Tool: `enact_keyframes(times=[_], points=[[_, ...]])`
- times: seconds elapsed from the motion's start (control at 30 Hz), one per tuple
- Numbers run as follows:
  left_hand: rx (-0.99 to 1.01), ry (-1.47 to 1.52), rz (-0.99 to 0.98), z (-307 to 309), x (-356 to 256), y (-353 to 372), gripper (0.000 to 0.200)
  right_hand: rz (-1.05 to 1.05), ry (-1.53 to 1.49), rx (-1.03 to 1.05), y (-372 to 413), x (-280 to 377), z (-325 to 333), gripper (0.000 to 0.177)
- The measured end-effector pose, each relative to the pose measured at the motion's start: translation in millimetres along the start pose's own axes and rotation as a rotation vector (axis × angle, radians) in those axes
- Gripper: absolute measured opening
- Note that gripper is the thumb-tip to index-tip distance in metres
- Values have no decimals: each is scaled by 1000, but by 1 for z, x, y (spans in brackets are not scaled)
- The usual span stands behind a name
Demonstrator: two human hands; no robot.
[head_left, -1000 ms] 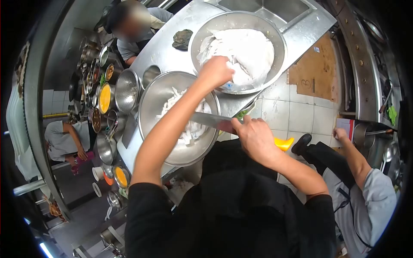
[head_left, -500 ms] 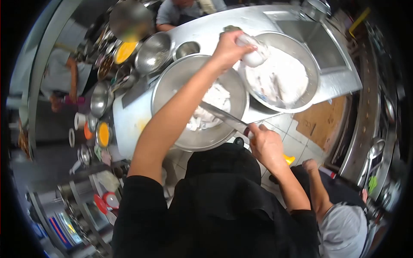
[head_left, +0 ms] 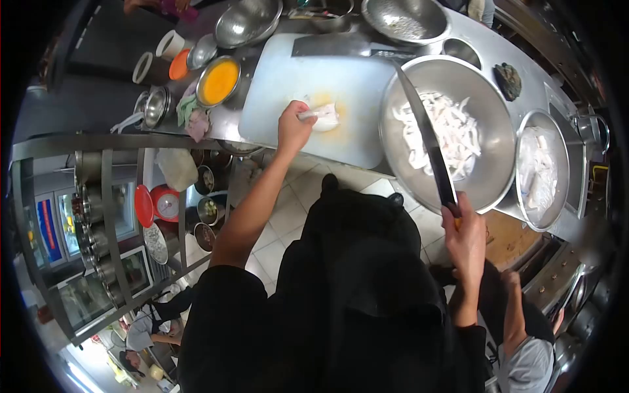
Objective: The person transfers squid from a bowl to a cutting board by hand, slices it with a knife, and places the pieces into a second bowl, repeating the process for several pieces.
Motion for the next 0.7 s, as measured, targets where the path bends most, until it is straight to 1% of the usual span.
enact_keyframes(times=[0.03,0.1,0.13,0.17,0.2,0.23,0.3,0.37,0.43,0.5,0.53,0.57,0.63,0.67,0.7], points=[[11,13,14,9,-1,11,28,34,28,-1,-6,17,-17,18],[-168,-347,-151,27,-11,28,24,15,58,66,-19,49,-52,21],[-148,-323,-145,31,-5,25,24,108,134,-20,-27,62,-70,23],[-90,-268,-272,33,1,24,23,201,212,-98,-36,73,-88,25],[-34,-208,-401,33,6,22,22,119,247,8,-47,75,-107,26],[-14,-179,-393,30,7,17,22,34,278,113,-57,74,-124,27],[-14,-177,-659,16,-2,9,22,18,323,145,-76,76,-149,27],[25,-135,-641,3,-7,-1,24,-27,390,159,-82,84,-161,23],[66,-98,-625,-4,-10,-9,26,-66,430,170,-77,100,-159,21],[62,-172,-608,-8,-7,-14,26,-158,359,246,-70,109,-156,28],[31,-150,-655,-11,-4,-17,21,-177,371,263,-67,109,-157,28],[52,-135,-648,-14,0,-17,21,-200,372,275,-66,109,-158,28],[6,-113,-673,-14,2,-19,20,-131,411,243,-70,112,-162,18],[1,-113,-679,-14,3,-20,19,-152,376,233,-78,110,-169,17],[5,-111,-668,-14,4,-19,19,-95,376,183,-92,102,-179,15]])
Point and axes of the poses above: each hand's wrist, its own y-axis away from the middle knuckle, its own z-axis out of the back of the hand, x = y × z, the point moved 2 cm from there along -y, towards the middle knuckle, and after that the axes turned 10 degrees about x, right-handed, at the moved point
